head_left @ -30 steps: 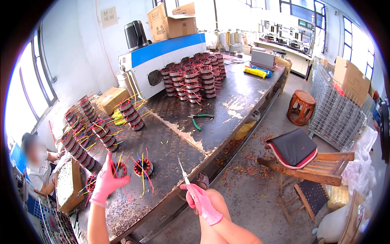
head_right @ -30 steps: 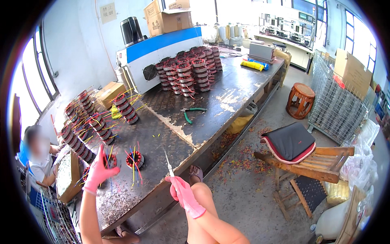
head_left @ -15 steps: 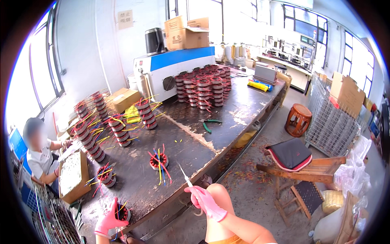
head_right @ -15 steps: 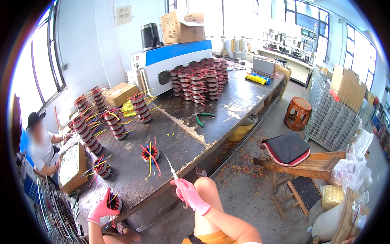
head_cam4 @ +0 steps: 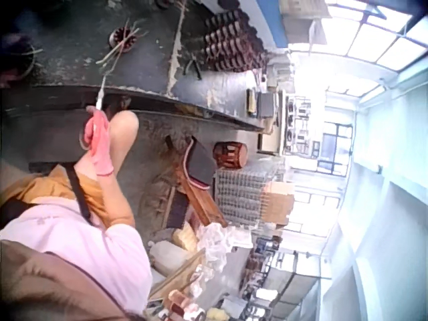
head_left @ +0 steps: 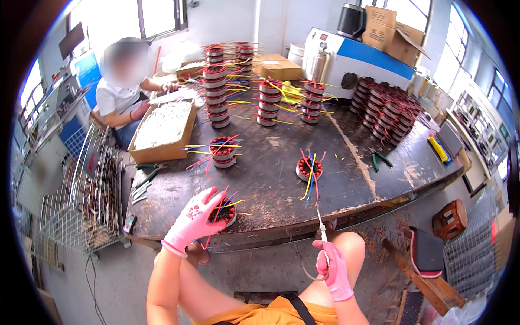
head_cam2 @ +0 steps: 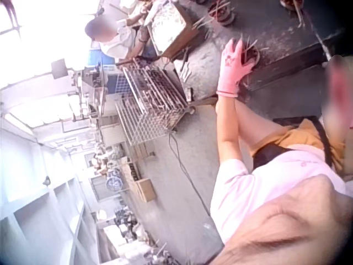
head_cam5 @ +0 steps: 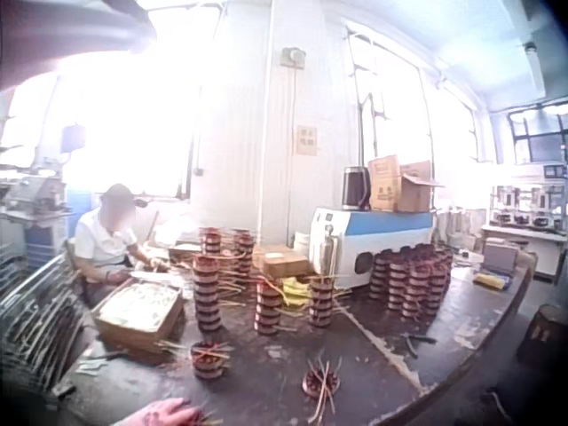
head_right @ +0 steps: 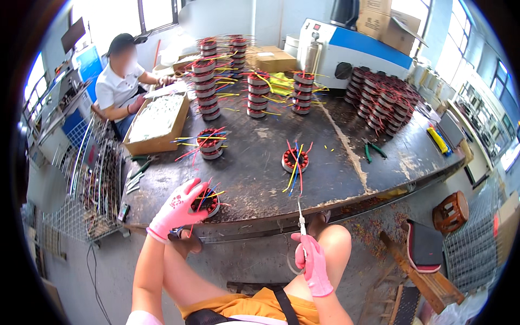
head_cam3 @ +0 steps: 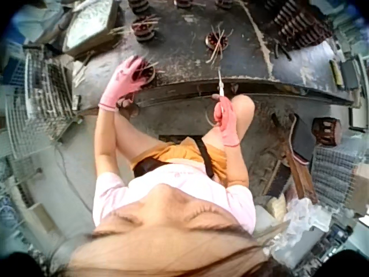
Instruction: The person uses a soldering iron to heat and secure the ends of multiple colored wires protruding from cylindrical coil components. They hold the component with one hand and apply the soldering iron with the other, working on several units placed on a workbench.
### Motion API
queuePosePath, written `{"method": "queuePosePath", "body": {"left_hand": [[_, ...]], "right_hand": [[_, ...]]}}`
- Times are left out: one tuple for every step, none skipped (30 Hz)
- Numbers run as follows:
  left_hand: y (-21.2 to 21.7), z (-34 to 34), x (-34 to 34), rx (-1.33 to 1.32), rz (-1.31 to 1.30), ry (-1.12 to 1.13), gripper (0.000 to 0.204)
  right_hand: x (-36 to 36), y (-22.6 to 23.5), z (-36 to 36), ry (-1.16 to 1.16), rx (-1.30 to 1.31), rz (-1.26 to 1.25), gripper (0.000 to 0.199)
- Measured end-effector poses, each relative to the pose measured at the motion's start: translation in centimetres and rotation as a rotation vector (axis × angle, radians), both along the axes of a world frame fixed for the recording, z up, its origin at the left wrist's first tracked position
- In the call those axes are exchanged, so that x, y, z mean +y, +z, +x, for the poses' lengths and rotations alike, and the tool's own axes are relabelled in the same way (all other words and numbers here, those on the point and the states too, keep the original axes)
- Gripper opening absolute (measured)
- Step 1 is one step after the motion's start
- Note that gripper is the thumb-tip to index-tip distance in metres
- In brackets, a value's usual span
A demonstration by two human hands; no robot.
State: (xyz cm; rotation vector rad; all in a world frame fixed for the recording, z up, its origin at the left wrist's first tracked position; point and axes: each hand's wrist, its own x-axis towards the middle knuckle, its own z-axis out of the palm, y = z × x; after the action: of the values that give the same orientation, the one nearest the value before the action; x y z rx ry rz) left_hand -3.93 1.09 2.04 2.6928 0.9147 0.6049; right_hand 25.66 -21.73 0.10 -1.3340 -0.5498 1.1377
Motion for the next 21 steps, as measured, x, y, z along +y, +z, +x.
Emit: {"method": "queuePosePath", "body": {"left_hand": [[0.7,-0.3,0.0,-0.028,0.053,-0.001,0.063],[1.6,-0.2,-0.3,-0.13,0.187,-0.026,0.044],[3.3,-0.1,-1.3,-0.15,0.196,-0.061,0.043],[5.2,0.4,-2.4,-0.174,0.202,-0.102,0.042],[7.5,0.4,-4.0,-0.175,0.214,-0.132,0.041],[10.2,0.8,-6.2,-0.252,0.055,-0.102,0.037],[12.5,1.6,-8.5,-0.322,-0.107,-0.057,0.034],[14.1,2.7,-10.7,-0.444,-0.011,-0.05,0.03],[15.3,3.5,-11.6,-0.504,0.023,-0.096,0.03],[16.9,3.8,-12.7,-0.575,0.07,-0.179,0.029],[18.1,3.5,-13.8,-0.613,0.095,-0.244,0.029],[18.5,4.5,-14.0,-0.698,0.106,-0.405,0.029],[19.0,4.5,-14.5,-0.665,0.094,-0.435,0.029],[19.2,4.7,-15.2,-0.628,0.076,-0.461,0.028],[19.4,4.6,-15.8,-0.632,0.058,-0.503,0.028],[19.7,4.4,-16.2,-0.621,0.044,-0.527,0.028],[19.8,4.4,-16.5,-0.613,0.015,-0.547,0.028],[19.7,4.4,-16.4,-0.622,-0.01,-0.587,0.028],[19.5,4.7,-16.2,-0.626,-0.038,-0.619,0.027],[19.5,5.0,-16.0,-0.628,-0.071,-0.654,0.027],[19.8,5.1,-16.1,-0.607,-0.099,-0.65,0.027]], "right_hand": [[0.2,0.2,-0.4,-0.004,0.011,0.002,0.039],[0.2,0.0,-0.4,0.02,0.023,0.029,0.04],[0.3,0.1,-0.5,0.01,0.046,0.018,0.04],[0.1,0.2,-0.6,-0.007,0.067,0.004,0.041],[0.2,0.2,-1.0,-0.01,0.108,-0.005,0.042],[0.3,0.1,-0.9,-0.013,0.192,-0.039,0.043],[0.3,-0.2,-0.9,-0.015,0.192,-0.055,0.042],[0.2,-0.7,-1.2,0.013,0.194,-0.006,0.042],[0.2,-0.9,-1.4,0.007,0.215,-0.02,0.04],[0.2,0.8,-2.3,-0.027,0.216,-0.018,0.039],[-0.1,2.1,-3.4,-0.043,0.094,0.008,0.039],[-1.2,2.8,-2.3,-0.099,0.04,0.044,0.038],[-1.0,1.4,-2.3,-0.036,0.086,0.038,0.038],[-0.8,-0.4,-2.3,0.001,0.136,0.026,0.037],[-0.9,-0.8,-2.4,0.003,0.183,0.017,0.037],[-1.0,-1.3,-2.5,-0.011,0.255,0.006,0.037],[-1.5,-2.9,-1.7,-0.068,0.435,-0.026,0.037],[-1.3,-2.5,-1.4,-0.173,0.621,-0.057,0.037],[-1.4,-2.1,-1.2,-0.22,0.681,-0.05,0.037],[-2.2,-1.2,-0.9,-0.129,0.372,0.001,0.036],[-1.8,0.9,-2.4,-0.001,0.089,0.051,0.036]]}}
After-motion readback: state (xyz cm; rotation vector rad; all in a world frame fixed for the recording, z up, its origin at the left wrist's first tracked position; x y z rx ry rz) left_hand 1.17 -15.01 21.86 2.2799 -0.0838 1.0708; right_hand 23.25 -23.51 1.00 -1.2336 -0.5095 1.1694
